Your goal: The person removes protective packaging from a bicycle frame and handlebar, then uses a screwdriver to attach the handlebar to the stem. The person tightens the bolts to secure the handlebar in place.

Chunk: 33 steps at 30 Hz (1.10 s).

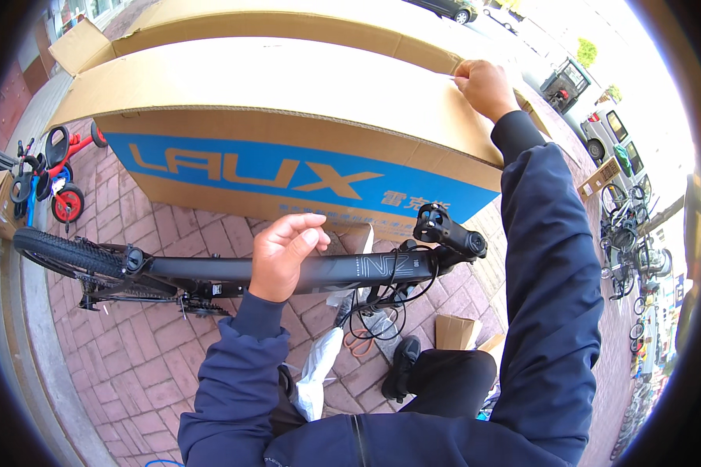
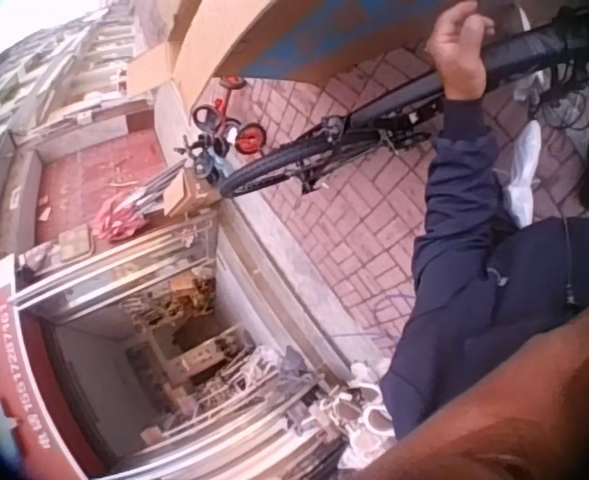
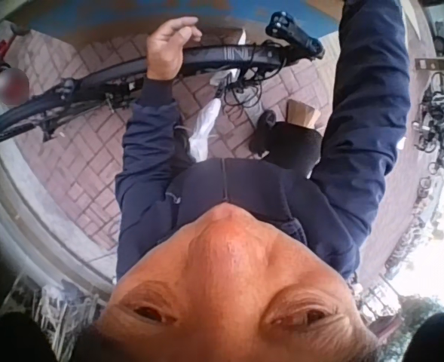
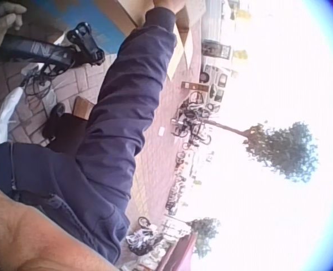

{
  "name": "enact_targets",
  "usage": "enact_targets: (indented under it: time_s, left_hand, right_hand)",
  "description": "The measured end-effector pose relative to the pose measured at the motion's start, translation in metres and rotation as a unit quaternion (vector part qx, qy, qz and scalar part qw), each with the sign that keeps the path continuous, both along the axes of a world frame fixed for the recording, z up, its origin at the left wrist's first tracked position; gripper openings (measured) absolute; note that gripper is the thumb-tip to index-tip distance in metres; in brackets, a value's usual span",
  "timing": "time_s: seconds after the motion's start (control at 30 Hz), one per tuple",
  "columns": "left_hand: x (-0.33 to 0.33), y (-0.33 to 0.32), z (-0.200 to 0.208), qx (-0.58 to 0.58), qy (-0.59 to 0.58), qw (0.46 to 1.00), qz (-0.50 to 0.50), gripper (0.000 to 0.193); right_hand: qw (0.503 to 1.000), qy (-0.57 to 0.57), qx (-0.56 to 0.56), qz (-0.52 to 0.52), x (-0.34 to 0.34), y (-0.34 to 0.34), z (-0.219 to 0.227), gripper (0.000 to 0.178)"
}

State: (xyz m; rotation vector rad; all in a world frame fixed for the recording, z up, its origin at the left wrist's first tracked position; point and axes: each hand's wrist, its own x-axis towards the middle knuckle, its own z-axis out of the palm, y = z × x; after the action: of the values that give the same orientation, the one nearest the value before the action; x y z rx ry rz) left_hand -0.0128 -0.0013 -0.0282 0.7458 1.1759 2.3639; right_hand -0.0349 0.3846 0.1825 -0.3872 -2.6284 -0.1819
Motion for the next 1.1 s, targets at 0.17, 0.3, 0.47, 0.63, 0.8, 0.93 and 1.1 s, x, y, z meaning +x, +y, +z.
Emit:
enact_targets:
  time_s: [0.17, 0.3, 0.47, 0.63, 0.8, 0.93, 1.1]
  left_hand:
    - [0.0, 0.0, 0.0, -0.006, 0.007, 1.0, 0.002, 0.027]
    - [0.0, 0.0, 0.001, -0.004, 0.004, 1.0, 0.005, 0.026]
    - [0.0, 0.0, 0.001, -0.003, 0.011, 1.0, 0.005, 0.027]
    - [-0.001, 0.0, 0.0, -0.002, 0.003, 1.0, 0.0, 0.027]
    - [-0.001, 0.0, 0.0, -0.005, 0.01, 1.0, 0.002, 0.027]
    - [-0.001, 0.0, 0.0, -0.005, 0.009, 1.0, 0.005, 0.027]
    - [0.0, 0.0, 0.0, -0.004, 0.007, 1.0, 0.0, 0.027]
  right_hand:
    - [0.993, -0.057, -0.099, 0.025, 0.007, -0.006, 0.004, 0.021]
    - [0.992, -0.12, -0.027, 0.04, 0.009, -0.011, 0.013, 0.026]
    - [0.984, -0.165, -0.001, 0.07, 0.02, -0.014, 0.019, 0.03]
    - [0.985, -0.133, 0.028, 0.104, 0.032, -0.015, 0.013, 0.031]
    - [0.993, -0.073, -0.016, 0.094, 0.03, -0.01, 0.007, 0.026]
    - [0.992, -0.054, -0.059, 0.101, 0.026, -0.006, 0.005, 0.021]
    - [0.958, -0.024, -0.265, 0.106, 0.03, -0.001, 0.012, 0.02]
